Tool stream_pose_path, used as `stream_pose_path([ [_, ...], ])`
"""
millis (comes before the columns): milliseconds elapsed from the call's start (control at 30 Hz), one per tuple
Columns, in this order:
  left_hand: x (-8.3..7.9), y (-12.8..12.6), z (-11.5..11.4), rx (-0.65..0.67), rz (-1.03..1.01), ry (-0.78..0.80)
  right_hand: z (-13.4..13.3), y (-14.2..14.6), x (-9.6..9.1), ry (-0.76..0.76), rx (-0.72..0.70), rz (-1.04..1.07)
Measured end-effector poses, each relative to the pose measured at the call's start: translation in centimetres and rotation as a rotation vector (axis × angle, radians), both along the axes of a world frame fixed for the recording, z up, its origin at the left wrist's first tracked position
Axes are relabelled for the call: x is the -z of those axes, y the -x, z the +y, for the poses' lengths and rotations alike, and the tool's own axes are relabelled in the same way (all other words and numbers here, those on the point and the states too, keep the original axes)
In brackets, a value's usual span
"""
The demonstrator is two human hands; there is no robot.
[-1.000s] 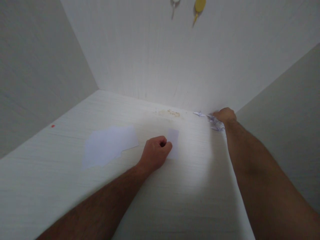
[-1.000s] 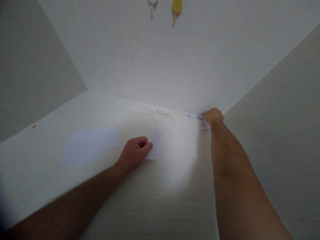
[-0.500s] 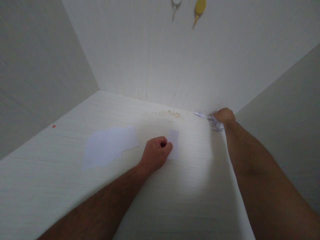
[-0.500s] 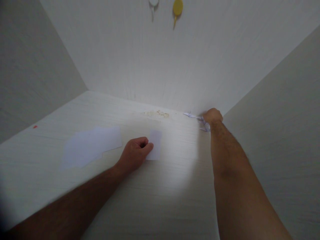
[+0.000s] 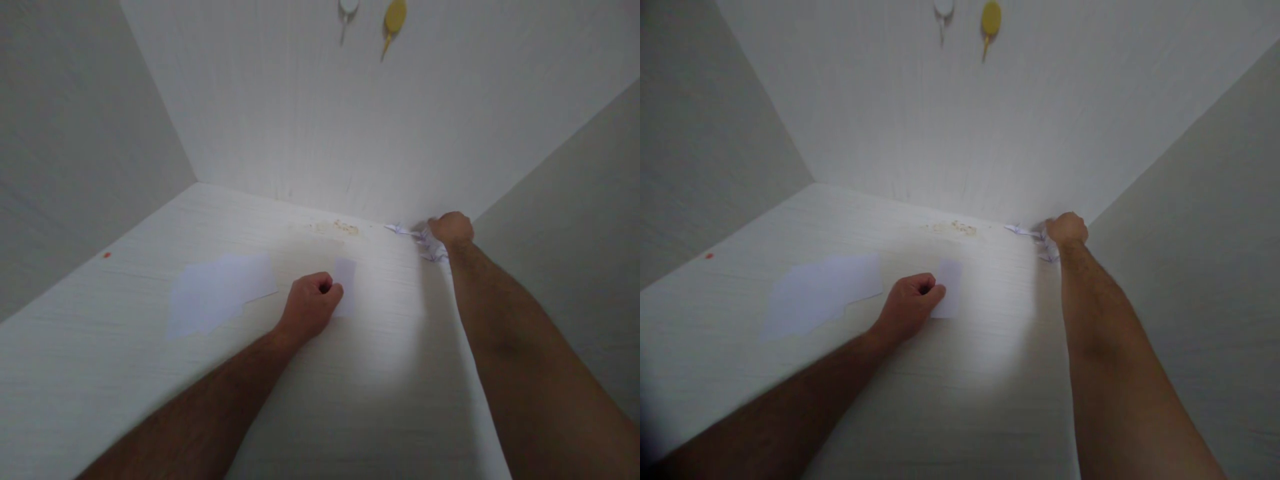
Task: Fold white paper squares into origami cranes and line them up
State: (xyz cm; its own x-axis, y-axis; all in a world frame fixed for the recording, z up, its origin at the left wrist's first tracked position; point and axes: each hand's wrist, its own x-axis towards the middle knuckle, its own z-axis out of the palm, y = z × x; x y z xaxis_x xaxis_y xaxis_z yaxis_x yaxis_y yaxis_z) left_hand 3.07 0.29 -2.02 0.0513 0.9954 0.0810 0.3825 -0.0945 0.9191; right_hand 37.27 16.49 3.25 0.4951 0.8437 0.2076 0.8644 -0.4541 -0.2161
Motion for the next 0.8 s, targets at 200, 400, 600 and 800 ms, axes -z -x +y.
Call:
stream_pose_path([
  [200,-0.1,0.1,0.2,0.078,-0.045,0.007,-5.2,7.5,-1.4,-0.426,-0.004,0.41],
  [400,-0.9,0.4,0.1,0.273,-0.167,0.058,-14.8,16.8,1.7,-0.183,-0.492,1.159],
  [600,-1.3,0.8,-0.3,0.384,-0.062,0.027,-17.9,17.9,2.8,-0.153,-0.63,1.057],
  [800,-1.0,0.8,-0.1,0.351,0.023,-0.078,-17.4,18.0,2.9,-0.176,-0.732,0.838],
])
